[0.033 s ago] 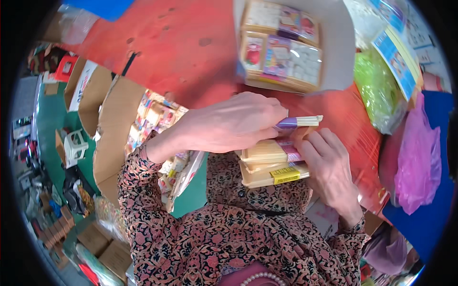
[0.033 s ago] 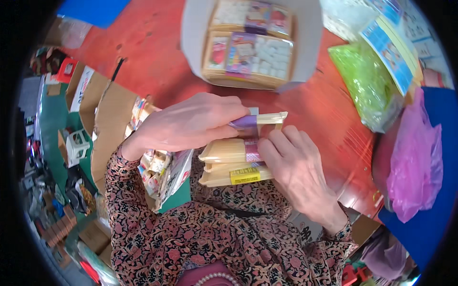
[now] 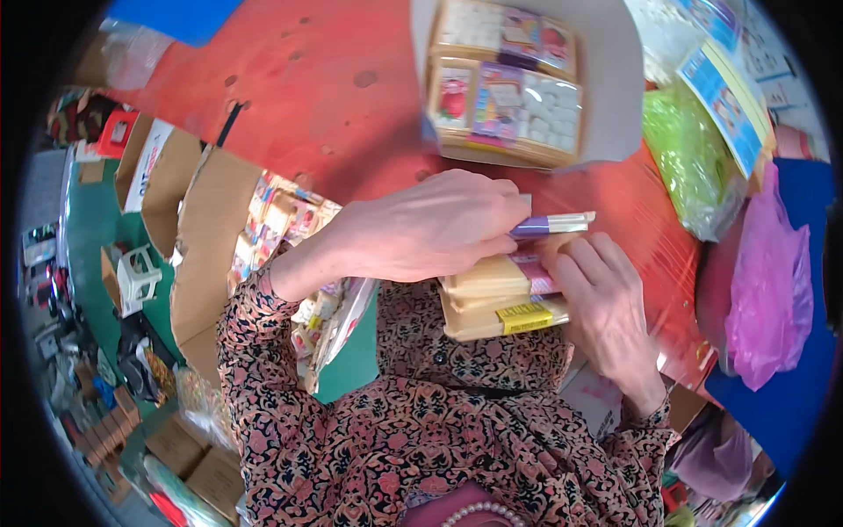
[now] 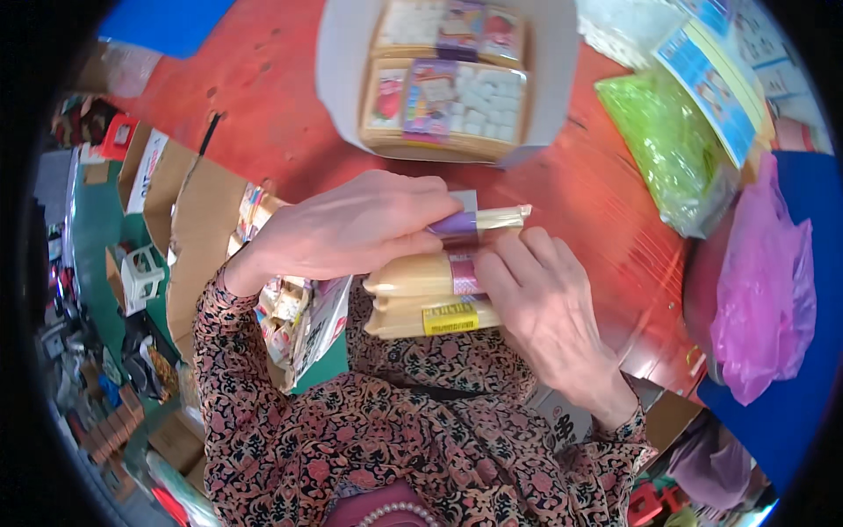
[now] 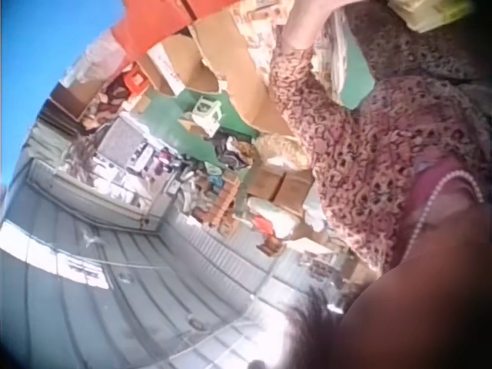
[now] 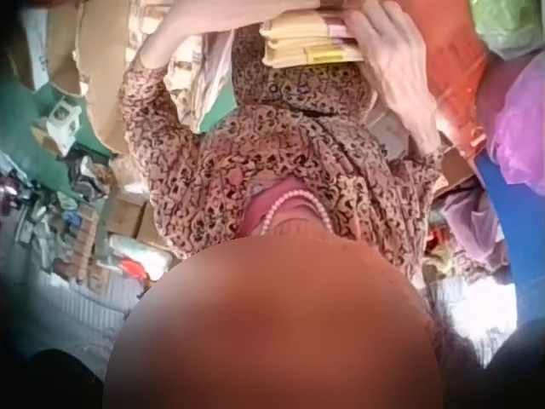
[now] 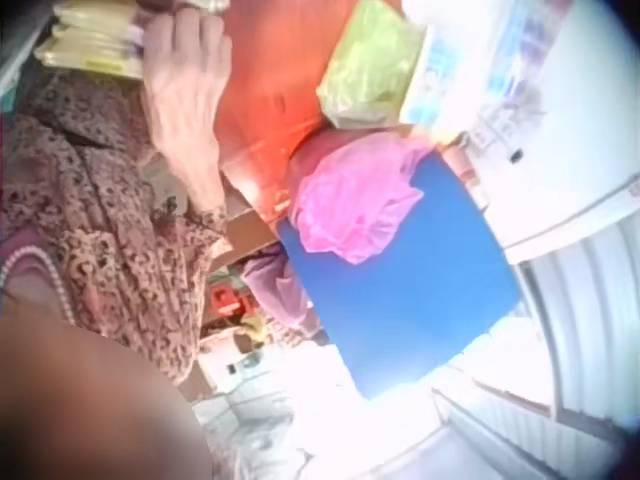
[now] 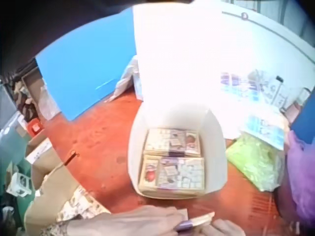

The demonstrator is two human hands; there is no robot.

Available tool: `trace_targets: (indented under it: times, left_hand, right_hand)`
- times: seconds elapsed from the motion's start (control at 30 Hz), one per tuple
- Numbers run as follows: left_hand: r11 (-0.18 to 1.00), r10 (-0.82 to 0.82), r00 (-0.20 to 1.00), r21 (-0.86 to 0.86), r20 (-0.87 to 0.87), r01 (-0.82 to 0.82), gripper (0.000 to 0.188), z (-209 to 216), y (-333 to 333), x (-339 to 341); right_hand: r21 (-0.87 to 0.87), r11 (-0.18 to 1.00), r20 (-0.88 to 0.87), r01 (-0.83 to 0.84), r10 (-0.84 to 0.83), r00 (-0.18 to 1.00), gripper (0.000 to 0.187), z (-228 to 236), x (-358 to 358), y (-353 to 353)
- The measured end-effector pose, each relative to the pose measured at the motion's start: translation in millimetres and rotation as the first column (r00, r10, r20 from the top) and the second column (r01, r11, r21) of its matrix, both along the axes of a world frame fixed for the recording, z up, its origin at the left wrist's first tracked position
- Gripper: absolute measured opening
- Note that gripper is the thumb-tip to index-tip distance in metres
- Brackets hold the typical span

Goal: Pack small toy and snack sets into illustrated boxes and stack them.

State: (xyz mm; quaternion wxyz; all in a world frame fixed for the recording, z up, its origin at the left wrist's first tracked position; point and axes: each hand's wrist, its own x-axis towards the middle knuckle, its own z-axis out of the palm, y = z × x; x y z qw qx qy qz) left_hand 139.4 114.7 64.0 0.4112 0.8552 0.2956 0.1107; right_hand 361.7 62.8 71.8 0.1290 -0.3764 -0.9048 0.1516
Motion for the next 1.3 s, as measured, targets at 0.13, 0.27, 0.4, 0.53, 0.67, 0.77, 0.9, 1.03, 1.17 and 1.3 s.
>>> trace_targets:
  times: [0.13, 0.27, 0.4, 0.53, 0.67, 0.77, 0.9, 1.03, 1.17, 1.3]
  left_hand:
    - [0.994, -0.1, 0.987, -0.049, -0.126, 0.095, 0.02, -10.4, 19.0, 23.5]
    - [0.996, -0.07, 0.997, -0.059, 0.021, 0.071, 0.026, -20.8, 32.5, 37.7]
    - [0.969, -0.121, 0.984, -0.198, 0.132, 0.146, 0.026, -34.7, 40.0, 44.3]
    - [0.891, -0.137, 0.969, -0.402, 0.204, 0.21, 0.029, -52.9, 37.4, 42.6]
    - [0.75, 0.056, 0.984, -0.657, 0.171, 0.071, 0.026, -46.6, 21.1, 41.3]
    - [0.713, 0.136, 0.981, -0.701, 0.135, -0.002, 0.028, -47.3, 11.7, 45.3]
    - [0.759, 0.299, 0.92, -0.647, 0.255, -0.067, 0.029, -61.7, -2.5, 53.1]
    - [0.517, 0.452, 0.88, -0.847, 0.146, -0.125, 0.027, -60.5, -12.4, 60.2]
    - [0.441, 0.562, 0.802, -0.894, 0.202, -0.084, 0.029, -60.0, -20.1, 70.0]
    - [0.342, 0.618, 0.768, -0.937, 0.17, -0.068, 0.03, -61.2, -21.3, 77.8]
  right_hand:
    - [-0.031, 0.995, -0.034, 0.094, -0.095, 0.995, 0.04, -6.4, 5.6, 6.8]
    - [-0.093, 0.976, -0.128, 0.196, -0.207, 0.97, 0.053, -4.7, 8.4, 11.8]
    - [-0.262, 0.956, -0.144, 0.132, -0.174, 0.974, 0.063, -1.4, 25.3, 16.8]
    - [-0.446, 0.888, -0.278, 0.108, -0.253, 0.927, 0.067, -6.8, 40.5, 13.2]
    - [-0.507, 0.849, -0.269, 0.152, -0.323, 0.907, 0.062, -6.1, 54.2, 9.4]
    - [-0.636, 0.758, -0.211, 0.143, -0.35, 0.913, 0.056, -8.8, 70.3, 4.2]
    - [-0.919, 0.394, -0.311, 0.018, -0.75, 0.584, 0.057, -18.1, 82.3, -16.3]
    - [-0.972, 0.221, -0.185, 0.074, -0.924, 0.335, 0.061, -15.9, 108.5, -30.7]
    - [-0.956, 0.292, -0.292, -0.005, -0.956, 0.004, 0.062, -25.5, 123.2, -41.2]
    - [-0.956, 0.29, -0.288, -0.041, -0.956, -0.048, 0.065, -26.6, 126.7, -44.7]
